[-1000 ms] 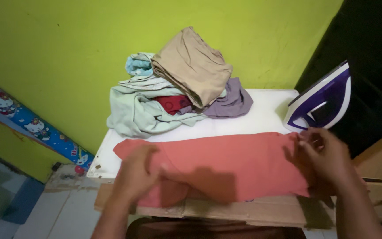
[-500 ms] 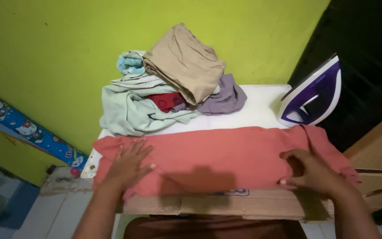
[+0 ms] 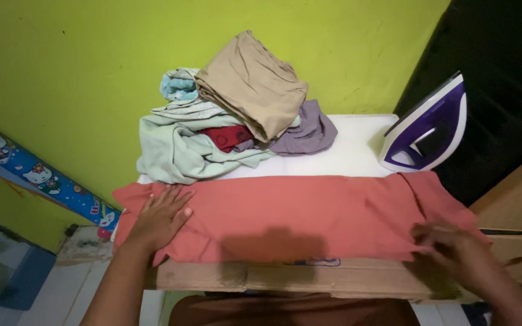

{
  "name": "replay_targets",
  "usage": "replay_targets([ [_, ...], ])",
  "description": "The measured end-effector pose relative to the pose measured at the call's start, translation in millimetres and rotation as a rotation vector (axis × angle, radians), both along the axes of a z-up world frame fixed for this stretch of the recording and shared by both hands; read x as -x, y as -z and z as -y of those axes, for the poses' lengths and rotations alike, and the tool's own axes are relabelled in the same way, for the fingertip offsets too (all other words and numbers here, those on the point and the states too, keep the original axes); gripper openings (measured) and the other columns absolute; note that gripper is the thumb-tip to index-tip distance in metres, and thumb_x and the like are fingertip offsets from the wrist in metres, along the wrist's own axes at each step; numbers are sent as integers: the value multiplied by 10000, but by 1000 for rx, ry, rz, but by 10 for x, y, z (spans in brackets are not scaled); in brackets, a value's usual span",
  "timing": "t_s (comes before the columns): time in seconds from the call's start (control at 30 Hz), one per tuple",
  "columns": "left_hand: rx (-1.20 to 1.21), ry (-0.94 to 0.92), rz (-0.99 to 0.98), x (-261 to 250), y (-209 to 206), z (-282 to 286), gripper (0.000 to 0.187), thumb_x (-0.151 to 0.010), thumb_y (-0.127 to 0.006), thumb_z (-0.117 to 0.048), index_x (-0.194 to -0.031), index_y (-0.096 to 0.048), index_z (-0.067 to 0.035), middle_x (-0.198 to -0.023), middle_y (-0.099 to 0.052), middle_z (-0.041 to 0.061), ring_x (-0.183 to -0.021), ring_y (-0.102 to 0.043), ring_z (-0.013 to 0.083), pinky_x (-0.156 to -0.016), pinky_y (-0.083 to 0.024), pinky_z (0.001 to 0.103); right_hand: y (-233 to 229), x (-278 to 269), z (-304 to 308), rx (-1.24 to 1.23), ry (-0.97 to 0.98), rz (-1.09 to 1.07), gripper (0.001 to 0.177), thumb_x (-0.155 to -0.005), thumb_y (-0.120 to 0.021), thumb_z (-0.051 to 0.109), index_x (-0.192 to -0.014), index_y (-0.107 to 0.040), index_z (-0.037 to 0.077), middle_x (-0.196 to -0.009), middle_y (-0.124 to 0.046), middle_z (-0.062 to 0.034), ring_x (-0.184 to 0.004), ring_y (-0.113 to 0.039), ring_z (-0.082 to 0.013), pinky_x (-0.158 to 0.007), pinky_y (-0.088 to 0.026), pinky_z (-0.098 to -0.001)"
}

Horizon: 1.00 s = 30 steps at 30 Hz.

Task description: The person irons a pink t-shirt on a makeshift ironing board, folds it, and places it in a cabinet. They then unfold a pair of beige trousers, lay them flat, and begin ironing them.

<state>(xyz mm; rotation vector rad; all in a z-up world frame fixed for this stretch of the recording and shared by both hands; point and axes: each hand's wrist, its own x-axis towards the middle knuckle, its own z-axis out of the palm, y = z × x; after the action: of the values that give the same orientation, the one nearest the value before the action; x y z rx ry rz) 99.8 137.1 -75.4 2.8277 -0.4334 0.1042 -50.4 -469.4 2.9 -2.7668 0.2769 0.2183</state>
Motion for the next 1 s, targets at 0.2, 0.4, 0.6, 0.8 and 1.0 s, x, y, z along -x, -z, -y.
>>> replay_targets([
  [0.2, -1, -3, 17, 6, -30, 32, 624, -993, -381, -581, -1544, -419, -290, -1681, -246, 57, -1554, -170, 256, -1229, -93, 500, 153, 2, 362, -313, 255, -62, 129, -921, -726, 163, -1009, -734, 70, -1341, -743, -15, -1243, -728, -198, -1002, -582, -434],
  [0.4, 296, -44, 329, 348, -192, 254, 442, -946, -629, -390, -1333, -634, -177, -1455, -564, 66, -1399, -494, 268, -1211, -324, 502, -140, -145, -30, -236, 203, 350, 193, -972, -668, 158, -1123, -761, 83, -1218, -749, -92, -1140, -718, -257, -1056, -553, -439],
  [0.6, 773, -439, 814, 942, 190, 236, 493, -1000, -695, -270, -1385, -493, -38, -1391, -502, 166, -1270, -563, 284, -1111, -448, 440, -171, -276, -762, -480, -158, 558, 186, -890, -685, 95, -1063, -745, 61, -1182, -728, -94, -1163, -682, -220, -1014, -536, -408],
  [0.8, 1570, -774, 542, 839, 773, -316, 544, -970, -686, -222, -1420, -418, -72, -1345, -515, 93, -1198, -537, 203, -1023, -447, 372, -199, -485, -1765, -443, -558, 502, 129, -882, -726, 120, -1006, -739, 85, -1099, -753, -66, -1091, -702, -229, -973, -540, -383],
  [1.0, 1623, -690, 178, 698, 515, -595, 313, -922, -694, -279, -1151, -700, -66, -1064, -671, 47, -943, -603, 193, -826, -471, 366, -75, -633, -2710, -420, -870, 535, 370, -811, -775, 186, -1155, -680, 86, -1229, -677, -114, -1171, -630, -310, -1026, -479, -423],
])
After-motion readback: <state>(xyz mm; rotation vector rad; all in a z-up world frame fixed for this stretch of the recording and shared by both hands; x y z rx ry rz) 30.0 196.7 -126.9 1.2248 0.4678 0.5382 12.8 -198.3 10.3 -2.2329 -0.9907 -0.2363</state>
